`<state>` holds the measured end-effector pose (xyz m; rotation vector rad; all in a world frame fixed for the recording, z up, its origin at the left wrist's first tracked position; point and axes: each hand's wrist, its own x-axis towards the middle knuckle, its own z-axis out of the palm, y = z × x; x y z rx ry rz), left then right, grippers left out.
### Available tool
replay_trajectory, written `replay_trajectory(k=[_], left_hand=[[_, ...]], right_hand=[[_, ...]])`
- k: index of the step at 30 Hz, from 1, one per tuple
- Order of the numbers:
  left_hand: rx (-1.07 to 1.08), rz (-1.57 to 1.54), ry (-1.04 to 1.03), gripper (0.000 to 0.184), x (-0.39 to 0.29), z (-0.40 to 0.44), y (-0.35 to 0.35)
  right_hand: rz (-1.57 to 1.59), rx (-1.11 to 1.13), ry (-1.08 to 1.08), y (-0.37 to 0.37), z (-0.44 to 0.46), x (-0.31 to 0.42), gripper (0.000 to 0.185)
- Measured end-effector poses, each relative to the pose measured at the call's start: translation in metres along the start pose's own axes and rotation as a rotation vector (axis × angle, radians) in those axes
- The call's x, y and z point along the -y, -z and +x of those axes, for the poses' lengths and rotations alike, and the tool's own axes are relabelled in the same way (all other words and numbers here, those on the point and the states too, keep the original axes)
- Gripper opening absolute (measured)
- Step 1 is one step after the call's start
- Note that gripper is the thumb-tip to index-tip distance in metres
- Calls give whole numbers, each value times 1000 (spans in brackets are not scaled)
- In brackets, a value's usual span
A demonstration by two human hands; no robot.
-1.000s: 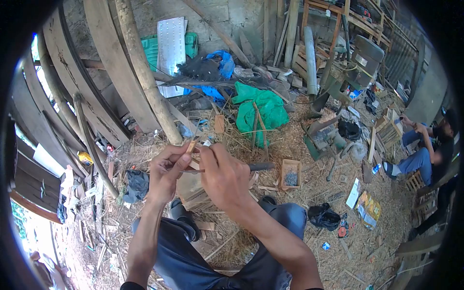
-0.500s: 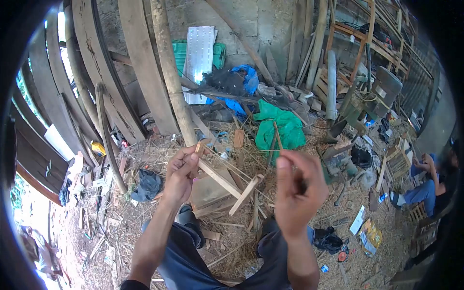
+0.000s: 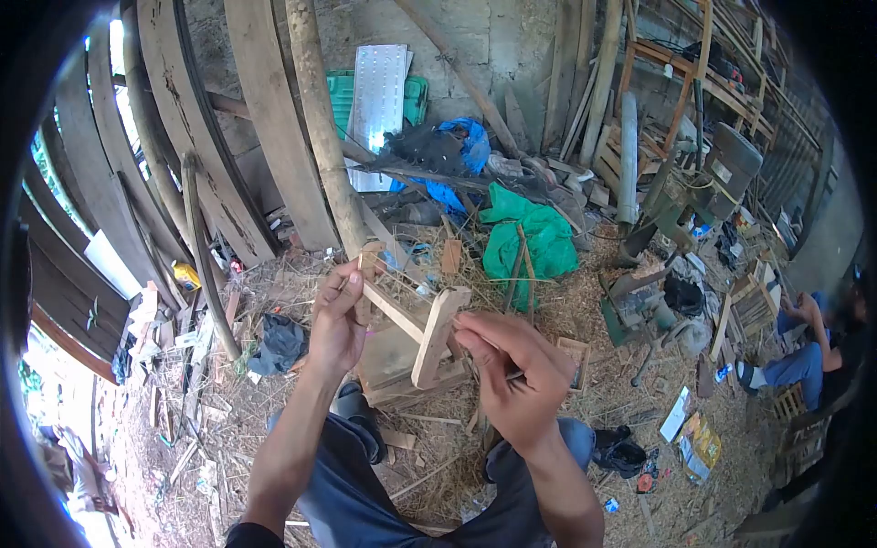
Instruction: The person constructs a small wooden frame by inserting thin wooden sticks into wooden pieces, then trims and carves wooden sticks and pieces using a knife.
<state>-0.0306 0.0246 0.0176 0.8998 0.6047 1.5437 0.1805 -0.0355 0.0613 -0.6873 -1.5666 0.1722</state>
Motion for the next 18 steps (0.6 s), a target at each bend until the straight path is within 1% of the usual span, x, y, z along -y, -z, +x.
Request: replay_trajectory(k=[1, 3, 7, 9, 13, 18], left_hand=[[0, -1, 0, 22, 0, 0, 0], [12, -3, -5, 21, -1, 0, 1], [-11, 25, -36, 21, -3, -2, -2], [-7, 1, -35, 20, -3, -2, -2], [16, -5, -40, 19, -2, -1, 1], [-8, 1, -39, 19, -2, -1, 0]], right_hand=[[-1, 0, 0, 0, -1, 1, 14], [-30, -22, -71, 0, -3, 2, 12], [-64, -49, -56, -2, -3, 4, 11], [-66, -38, -136, -1, -3, 7, 10], [-55, -64, -113, -4, -4, 5, 10], [-39, -100, -151, -7, -6, 4, 10]])
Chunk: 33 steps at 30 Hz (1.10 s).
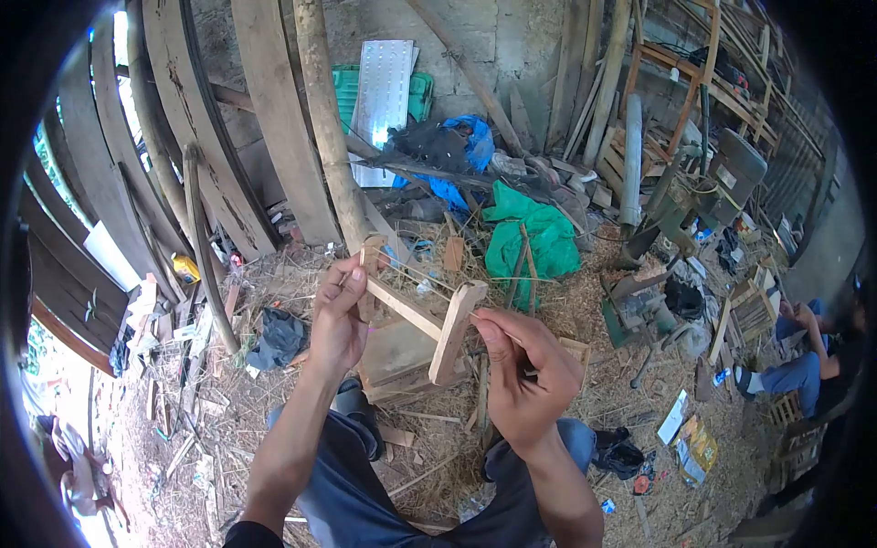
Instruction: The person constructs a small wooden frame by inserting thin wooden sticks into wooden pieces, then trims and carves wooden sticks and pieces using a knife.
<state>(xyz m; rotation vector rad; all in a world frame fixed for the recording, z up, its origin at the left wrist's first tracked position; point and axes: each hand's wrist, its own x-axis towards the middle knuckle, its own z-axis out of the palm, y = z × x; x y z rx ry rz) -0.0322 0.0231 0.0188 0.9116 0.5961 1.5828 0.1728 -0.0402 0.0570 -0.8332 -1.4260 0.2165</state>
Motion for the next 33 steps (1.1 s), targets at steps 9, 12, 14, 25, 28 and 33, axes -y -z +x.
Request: replay_trajectory(k=[9, 12, 14, 25, 28, 33], left_hand=[[-9, 13, -18, 18, -1, 1, 2], [-10, 27, -47, 17, -3, 0, 0], [-11, 29, -58, 17, -4, -1, -3], [61, 39, -90, 16, -4, -1, -3], [50, 23, -73, 16, -5, -3, -1], [28, 44, -67, 17, -5, -2, -4]], right_hand=[[14, -32, -125, -3, -1, -3, 8], [53, -44, -173, -5, -4, -6, 10], [80, -50, -215, -6, -3, -2, 12], [178, -58, -512, 0, 6, -20, 24], [66, 3, -441, 1, 8, -22, 24], [23, 30, -332, 2, 11, -25, 22]])
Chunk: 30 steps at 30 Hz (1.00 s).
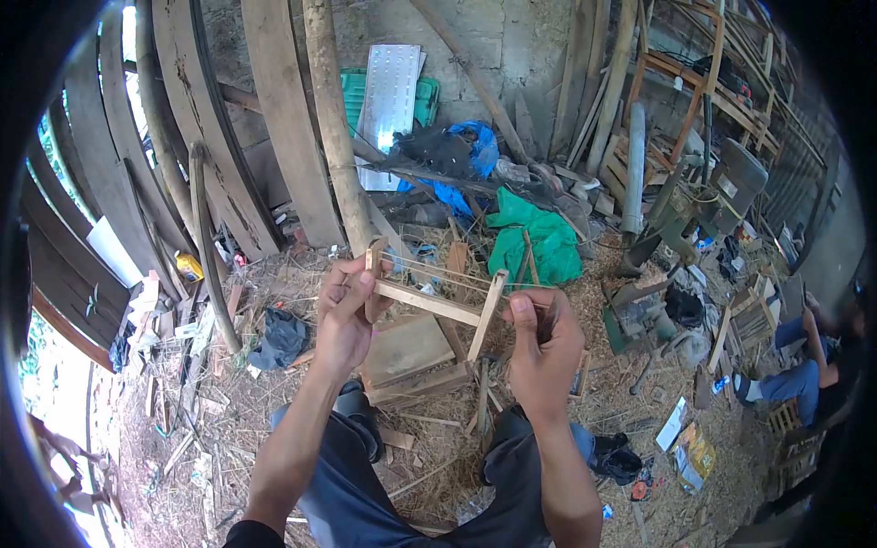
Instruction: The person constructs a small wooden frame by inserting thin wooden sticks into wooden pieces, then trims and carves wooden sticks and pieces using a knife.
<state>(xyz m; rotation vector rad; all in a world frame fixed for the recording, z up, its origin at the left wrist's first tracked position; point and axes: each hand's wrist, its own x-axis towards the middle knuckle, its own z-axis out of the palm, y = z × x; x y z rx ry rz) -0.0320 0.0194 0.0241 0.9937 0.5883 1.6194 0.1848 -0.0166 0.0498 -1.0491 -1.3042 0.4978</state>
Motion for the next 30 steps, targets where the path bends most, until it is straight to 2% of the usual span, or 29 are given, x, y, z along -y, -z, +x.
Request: replay_trajectory(k=[10, 12, 13, 15, 16, 18, 19, 21, 22, 30], left_hand=[[5, -11, -3, 16, -2, -2, -3], [-35, 4, 9, 15, -7, 0, -4], [-33, 4, 5, 15, -8, 1, -1], [-23, 127, 7, 16, -7, 3, 6], [-20, 123, 5, 16, -6, 3, 6], [32, 200, 34, 15, -2, 1, 2], [42, 196, 36, 15, 1, -1, -2], [72, 395, 68, 16, 7, -8, -8], [85, 391, 73, 16, 9, -10, -10], [88, 505, 63, 20, 14, -17, -15]], right_hand=[[-30, 37, 22, 7, 3, 0, 22], [-102, 96, -113, 9, 3, 1, 18], [-101, 95, -109, 7, 4, 6, 18], [-411, -186, 210, 0, 4, 22, 12], [-414, -187, 214, -2, 4, 21, 12], [-403, -20, 542, -6, 3, 13, 15], [-388, 52, 471, -14, -2, 12, 14], [-472, 95, 472, -25, -8, 2, 15], [-548, 149, 483, -28, -10, -3, 15], [-712, 139, 536, -37, -14, -10, 15]])
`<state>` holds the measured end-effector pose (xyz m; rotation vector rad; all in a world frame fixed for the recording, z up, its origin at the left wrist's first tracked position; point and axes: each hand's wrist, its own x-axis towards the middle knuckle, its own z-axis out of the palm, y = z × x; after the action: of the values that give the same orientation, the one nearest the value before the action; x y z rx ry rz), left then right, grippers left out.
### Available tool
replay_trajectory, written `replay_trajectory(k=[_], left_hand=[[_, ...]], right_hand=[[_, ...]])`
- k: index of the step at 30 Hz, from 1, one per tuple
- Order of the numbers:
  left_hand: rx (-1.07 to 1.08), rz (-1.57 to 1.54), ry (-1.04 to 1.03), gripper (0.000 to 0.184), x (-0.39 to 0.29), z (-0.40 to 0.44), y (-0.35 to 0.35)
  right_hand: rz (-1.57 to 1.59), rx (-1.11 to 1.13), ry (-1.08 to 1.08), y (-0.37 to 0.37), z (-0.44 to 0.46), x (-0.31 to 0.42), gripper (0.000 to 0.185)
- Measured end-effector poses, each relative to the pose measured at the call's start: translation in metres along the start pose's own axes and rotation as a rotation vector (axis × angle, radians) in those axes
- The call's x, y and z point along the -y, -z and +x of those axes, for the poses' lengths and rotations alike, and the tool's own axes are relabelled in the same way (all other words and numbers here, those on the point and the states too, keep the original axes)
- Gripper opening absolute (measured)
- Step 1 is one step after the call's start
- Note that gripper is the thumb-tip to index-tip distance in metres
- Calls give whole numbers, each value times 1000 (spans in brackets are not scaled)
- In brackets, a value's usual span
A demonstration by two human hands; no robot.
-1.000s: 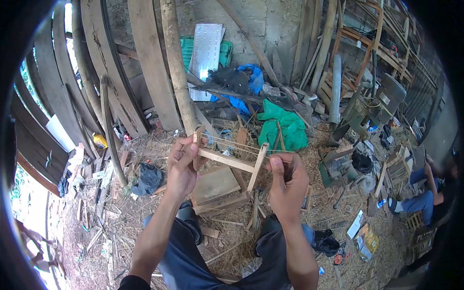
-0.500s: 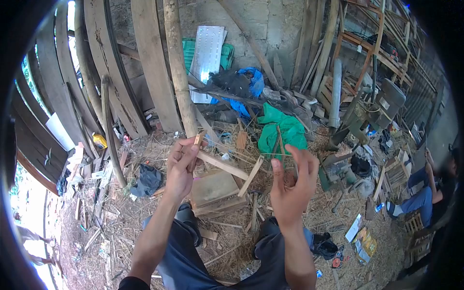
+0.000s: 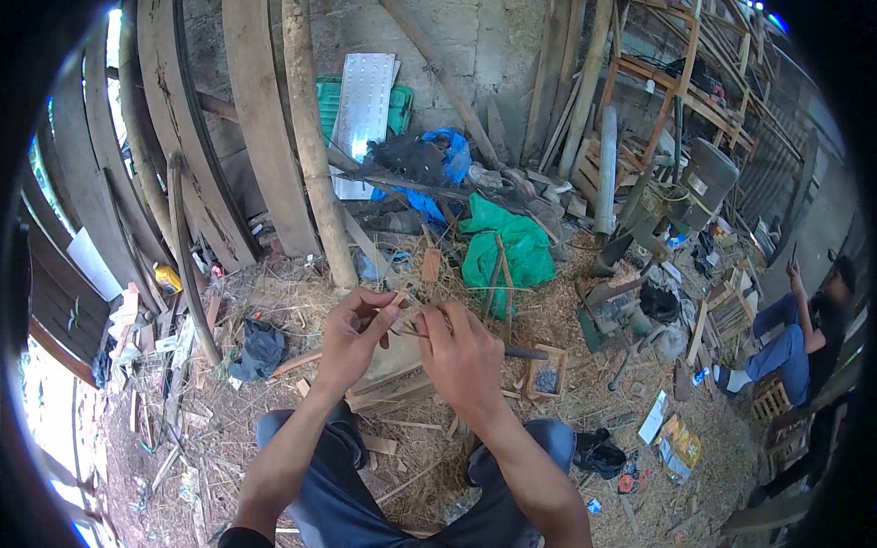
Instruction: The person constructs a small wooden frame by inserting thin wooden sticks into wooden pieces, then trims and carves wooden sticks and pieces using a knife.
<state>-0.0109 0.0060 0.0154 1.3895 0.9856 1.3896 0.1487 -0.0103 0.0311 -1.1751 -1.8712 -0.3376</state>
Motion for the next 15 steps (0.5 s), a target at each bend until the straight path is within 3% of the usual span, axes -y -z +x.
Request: replay_trajectory(k=[4, 10, 13, 15], left_hand=[[-5, -68, -12, 20, 0, 2, 2], [17, 97, 83, 16, 0, 2, 9], [47, 300, 1, 14, 1, 3, 9], [43, 270, -296, 14, 9, 5, 3]], right_hand=[[5, 58, 9, -8, -6, -7, 17], [174, 63, -111, -8, -6, 4, 16], [273, 29, -175, -12, -9, 4, 14], [276, 41, -206, -11, -6, 8, 14]])
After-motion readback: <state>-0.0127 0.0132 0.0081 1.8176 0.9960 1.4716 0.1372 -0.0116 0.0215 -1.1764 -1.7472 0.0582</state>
